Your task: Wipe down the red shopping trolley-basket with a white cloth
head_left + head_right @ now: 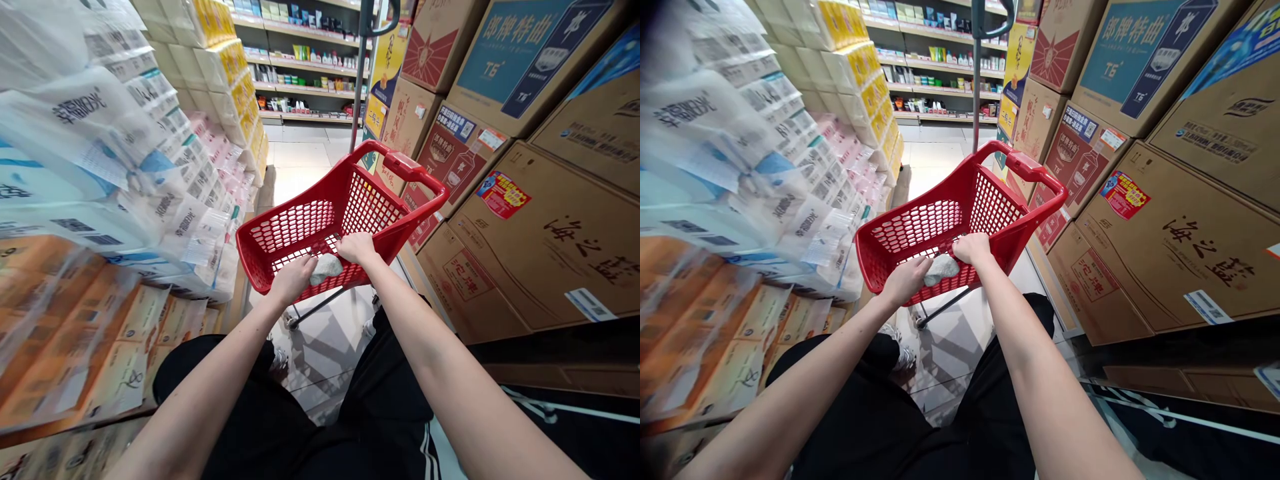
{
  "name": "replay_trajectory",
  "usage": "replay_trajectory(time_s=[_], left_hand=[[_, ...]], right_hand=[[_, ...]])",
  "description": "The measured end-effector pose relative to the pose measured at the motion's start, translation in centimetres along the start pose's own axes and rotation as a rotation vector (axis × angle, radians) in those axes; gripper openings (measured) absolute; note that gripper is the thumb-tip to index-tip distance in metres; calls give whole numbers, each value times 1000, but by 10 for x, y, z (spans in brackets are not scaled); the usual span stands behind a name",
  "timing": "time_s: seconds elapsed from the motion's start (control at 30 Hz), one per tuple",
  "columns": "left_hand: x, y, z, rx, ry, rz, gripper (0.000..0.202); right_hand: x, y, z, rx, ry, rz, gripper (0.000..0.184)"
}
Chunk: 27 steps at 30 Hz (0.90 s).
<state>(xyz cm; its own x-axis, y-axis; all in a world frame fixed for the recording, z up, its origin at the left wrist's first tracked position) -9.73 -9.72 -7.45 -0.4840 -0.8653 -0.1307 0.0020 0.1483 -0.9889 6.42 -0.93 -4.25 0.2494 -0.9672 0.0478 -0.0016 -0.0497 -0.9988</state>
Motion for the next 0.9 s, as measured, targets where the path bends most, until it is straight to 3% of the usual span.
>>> replay_trajectory(time_s=[0.3,0.57,0.9], left_hand=[[0,9,-3,11,-7,53,23],[9,8,1,3,-5,112,38],[48,13,-27,167,-97,173,32]], right_hand=[[1,-3,0,16,1,5,46],[1,-2,2,15,-3,5,46],[1,-3,2,18,4,-35,48]])
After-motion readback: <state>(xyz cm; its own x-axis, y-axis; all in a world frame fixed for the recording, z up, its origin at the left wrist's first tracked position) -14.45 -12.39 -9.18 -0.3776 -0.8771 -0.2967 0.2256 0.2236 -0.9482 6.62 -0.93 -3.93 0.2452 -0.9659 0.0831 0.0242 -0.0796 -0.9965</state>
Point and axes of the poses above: each hand's wrist, its own x-axis away from the middle knuckle, its own y-axis out of the palm, z = x × y, the point moved 3 cm from there along -x, towards the middle knuckle, and after that the axes turned 6 degrees about y, right-handed, at the moved point
